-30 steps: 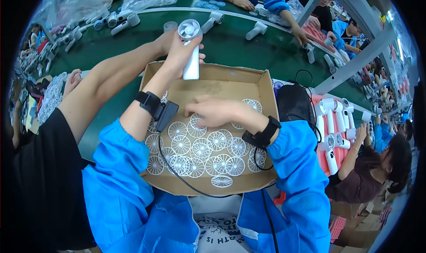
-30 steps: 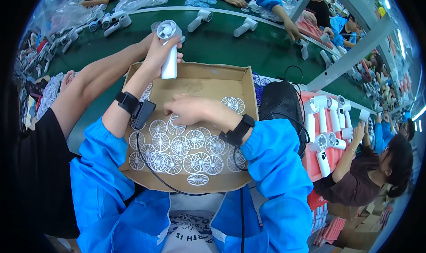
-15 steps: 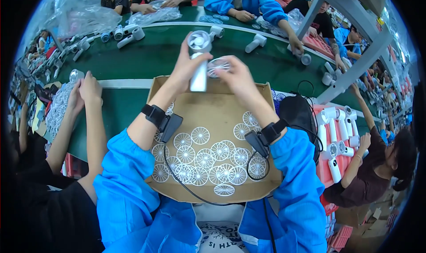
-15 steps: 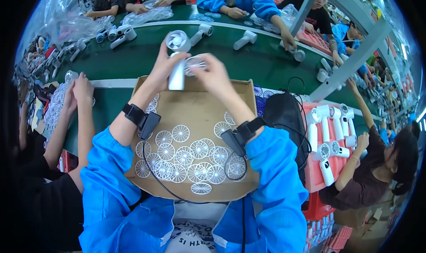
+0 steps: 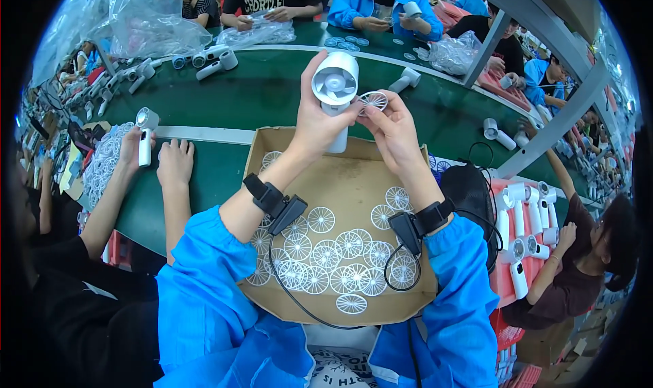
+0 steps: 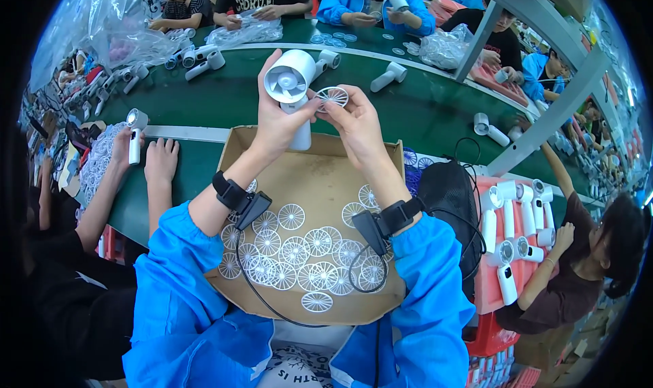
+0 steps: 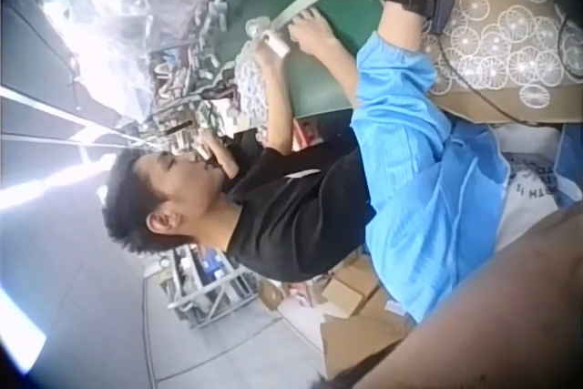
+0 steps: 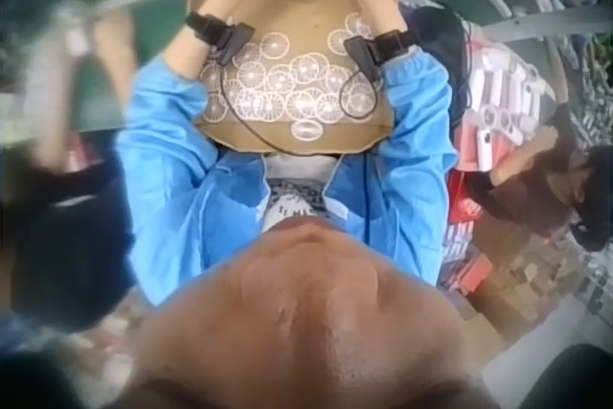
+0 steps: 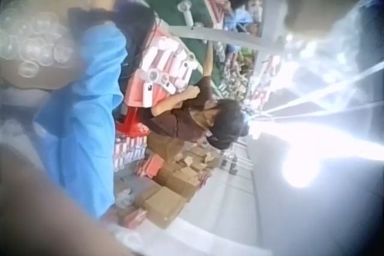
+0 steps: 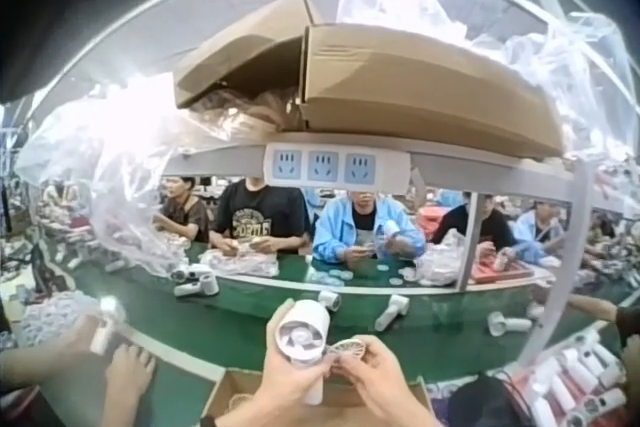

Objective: The person assembles handheld fans by picking up a fan body and a white plastic grille, fitting the grille onto the fan head by hand, and placing the completed fan onto a tray. This process is repeated for several fans, handling each fan body and grille one at a time.

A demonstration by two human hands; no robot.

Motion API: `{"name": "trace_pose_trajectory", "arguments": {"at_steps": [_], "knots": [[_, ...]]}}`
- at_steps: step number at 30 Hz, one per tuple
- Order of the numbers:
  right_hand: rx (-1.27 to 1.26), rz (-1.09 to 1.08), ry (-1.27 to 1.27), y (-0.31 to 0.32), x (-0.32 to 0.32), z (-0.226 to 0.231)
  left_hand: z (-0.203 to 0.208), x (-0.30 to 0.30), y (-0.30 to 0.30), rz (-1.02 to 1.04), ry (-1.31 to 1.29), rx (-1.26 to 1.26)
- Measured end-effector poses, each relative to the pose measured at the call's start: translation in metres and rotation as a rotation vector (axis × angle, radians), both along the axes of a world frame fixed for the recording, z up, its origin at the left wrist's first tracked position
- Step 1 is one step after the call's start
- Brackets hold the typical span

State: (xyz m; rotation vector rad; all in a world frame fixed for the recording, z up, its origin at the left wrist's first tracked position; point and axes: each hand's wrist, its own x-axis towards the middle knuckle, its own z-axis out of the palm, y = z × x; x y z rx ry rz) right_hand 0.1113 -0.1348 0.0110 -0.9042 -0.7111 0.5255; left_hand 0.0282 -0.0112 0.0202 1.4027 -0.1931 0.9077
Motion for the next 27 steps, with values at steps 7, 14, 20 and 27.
{"name": "trace_pose_trajectory", "arguments": {"at_steps": [7,14,20,27], "knots": [[-0.212,-0.588,-0.856,-0.004,-0.004,0.010,-0.001,-0.001,0.008,0.038,0.065,-0.037],[-0.375,-0.711,-1.263,-0.006,-0.006,0.009,-0.009,0.005,0.012,-0.021,0.113,-0.091],[-0.452,-0.839,-1.099,-0.008,-0.004,0.006,-0.012,0.007,0.006,-0.015,0.336,-0.150],[-0.321,-0.805,-1.209,-0.002,-0.007,0.006,-0.026,0.007,0.000,0.123,0.380,0.214]]}}
